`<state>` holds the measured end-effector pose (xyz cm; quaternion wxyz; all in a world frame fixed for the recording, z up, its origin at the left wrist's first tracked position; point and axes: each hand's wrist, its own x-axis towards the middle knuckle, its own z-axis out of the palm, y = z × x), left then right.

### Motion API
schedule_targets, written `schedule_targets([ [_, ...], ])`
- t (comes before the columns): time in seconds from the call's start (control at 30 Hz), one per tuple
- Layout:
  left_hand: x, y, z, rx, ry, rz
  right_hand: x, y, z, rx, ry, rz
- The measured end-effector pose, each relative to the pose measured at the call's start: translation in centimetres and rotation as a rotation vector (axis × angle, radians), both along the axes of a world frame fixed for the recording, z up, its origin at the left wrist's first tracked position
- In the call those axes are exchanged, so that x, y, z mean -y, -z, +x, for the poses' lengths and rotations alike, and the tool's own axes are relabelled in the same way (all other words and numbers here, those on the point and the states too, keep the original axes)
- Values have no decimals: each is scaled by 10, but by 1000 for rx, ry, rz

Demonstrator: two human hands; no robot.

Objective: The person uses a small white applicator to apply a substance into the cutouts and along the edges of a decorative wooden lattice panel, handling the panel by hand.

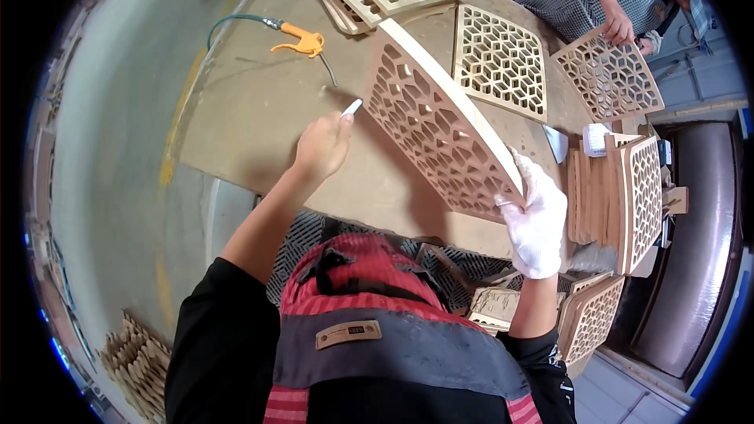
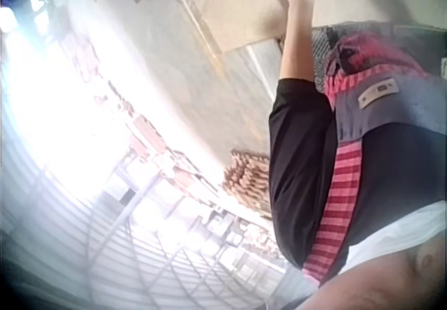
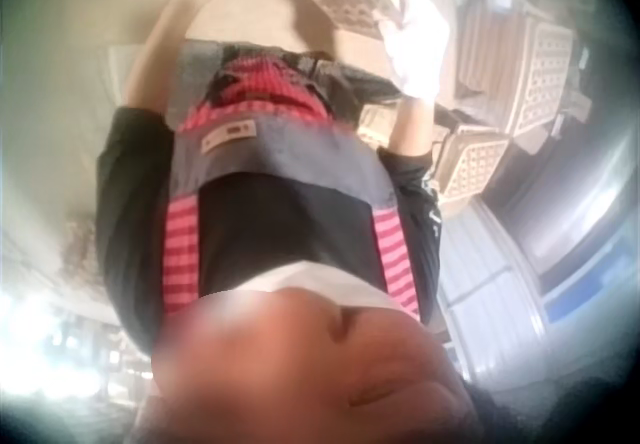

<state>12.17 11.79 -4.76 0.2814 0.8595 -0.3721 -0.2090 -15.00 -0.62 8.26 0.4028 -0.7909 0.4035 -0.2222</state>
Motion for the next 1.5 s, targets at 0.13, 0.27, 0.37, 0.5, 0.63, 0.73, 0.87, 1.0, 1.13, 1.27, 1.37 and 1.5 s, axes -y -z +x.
schedule_targets([
  [0.13,9,-42,-11,-33,56,-299,1,5,-4,34,-7,-17],
  [0.27,27,-67,-7,79,100,-156,0,8,-5,32,-21,-60],
  [0.37,40,-66,2,168,81,-22,2,9,-7,74,-45,-68],
  [0.5,60,-62,10,52,127,-47,4,10,-7,-33,-98,-224],
  [0.63,71,-42,34,-671,-79,-3,7,10,-8,-31,-96,-214],
  [0.73,72,-45,37,-512,85,-17,7,7,-7,-30,-86,-196],
  [0.87,71,-60,30,32,408,-46,9,11,-8,-36,-90,-226],
  [1.0,68,-59,0,629,139,-35,8,3,-7,-108,-102,-294],
  [1.13,69,-51,10,196,169,-100,7,6,-7,-83,-92,-161],
  [1.27,72,-66,37,-985,-91,-1,10,8,-9,-4,-80,-112],
  [1.37,72,-59,32,-770,-28,91,8,5,-10,-133,-144,-193],
  [1.5,69,-63,9,636,220,-20,10,4,-8,48,-72,-172],
])
